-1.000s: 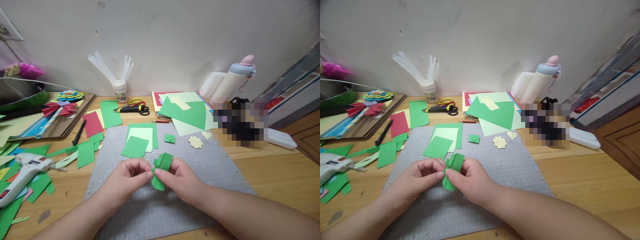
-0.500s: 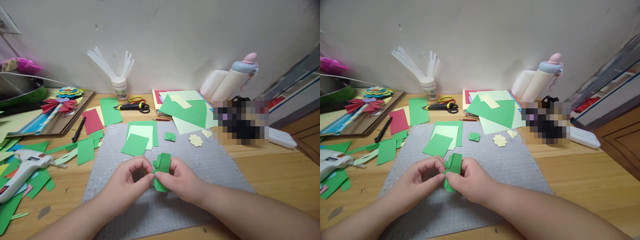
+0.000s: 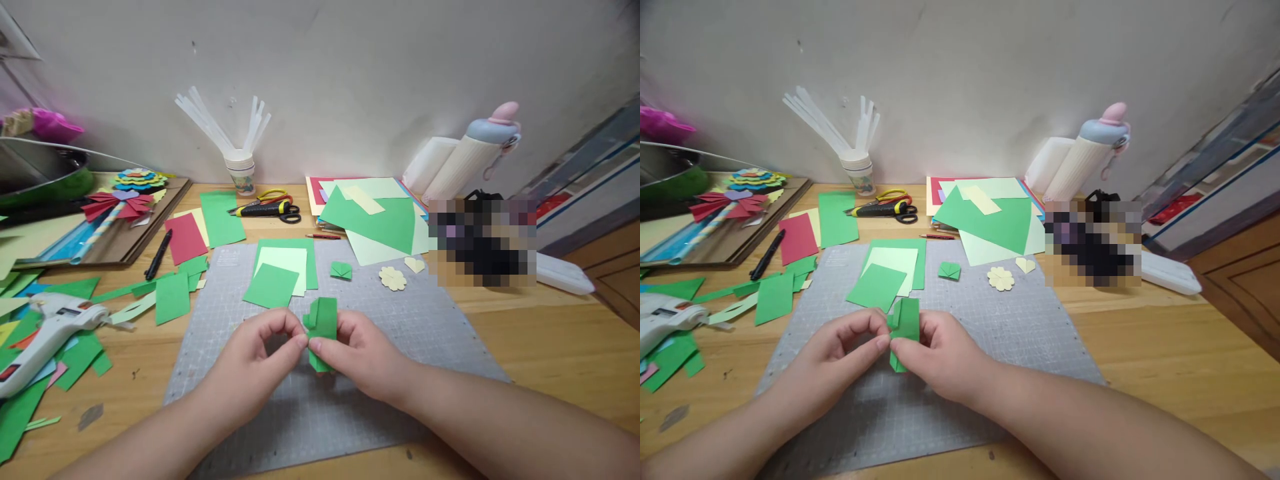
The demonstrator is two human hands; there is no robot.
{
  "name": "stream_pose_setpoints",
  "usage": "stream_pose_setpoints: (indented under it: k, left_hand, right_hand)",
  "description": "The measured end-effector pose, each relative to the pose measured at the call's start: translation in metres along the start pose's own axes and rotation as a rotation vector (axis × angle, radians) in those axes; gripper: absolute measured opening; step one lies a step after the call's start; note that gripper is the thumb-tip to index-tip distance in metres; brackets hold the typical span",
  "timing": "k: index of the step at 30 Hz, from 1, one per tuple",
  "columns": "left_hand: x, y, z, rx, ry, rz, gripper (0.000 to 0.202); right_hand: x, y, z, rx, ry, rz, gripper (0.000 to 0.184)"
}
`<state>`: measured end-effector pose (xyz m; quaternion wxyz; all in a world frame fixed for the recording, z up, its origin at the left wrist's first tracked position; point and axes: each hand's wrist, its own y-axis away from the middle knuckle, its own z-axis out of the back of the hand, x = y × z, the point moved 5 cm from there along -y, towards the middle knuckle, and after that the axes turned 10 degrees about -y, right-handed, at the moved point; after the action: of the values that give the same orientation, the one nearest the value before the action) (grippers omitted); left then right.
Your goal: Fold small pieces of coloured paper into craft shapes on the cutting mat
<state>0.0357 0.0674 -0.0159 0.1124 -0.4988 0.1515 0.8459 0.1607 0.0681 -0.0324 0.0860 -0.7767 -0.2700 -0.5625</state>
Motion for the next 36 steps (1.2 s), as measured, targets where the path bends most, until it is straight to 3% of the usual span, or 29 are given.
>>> stream_pose_setpoints:
  k: [5, 15, 23, 30, 32, 36]
  left_hand:
    - [0.001, -0.001, 0.0, -0.045, 0.049, 0.04, 0.011]
    - [0.006, -0.004, -0.003, 0.027, 0.18, 0.13, 0.014]
    - [0.006, -0.002, -0.002, -0.019, 0.019, 0.056, 0.008]
    - [-0.005, 0.008, 0.0, -0.168, -0.212, 0.0, 0.012]
    - [-0.008, 0.009, 0.002, -0.188, -0.21, -0.045, 0.012]
    - [-0.005, 0.003, 0.008, -0.173, -0.04, -0.033, 0.013]
  right_hand:
    - [0.0, 0.0, 0.002, -0.007, 0.049, 0.026, 0.009]
    - [-0.002, 0.0, 0.006, -0.03, 0.085, 0.034, 0.011]
    - [0.004, 0.002, 0.002, -0.017, 0.256, 0.142, 0.01]
    - [0.009, 0.01, -0.003, -0.069, 0.611, 0.286, 0.026]
    - [0.008, 0.01, -0.002, -0.082, 0.557, 0.263, 0.025]
    - [0.003, 0.006, 0.002, -0.093, 0.183, 0.115, 0.01]
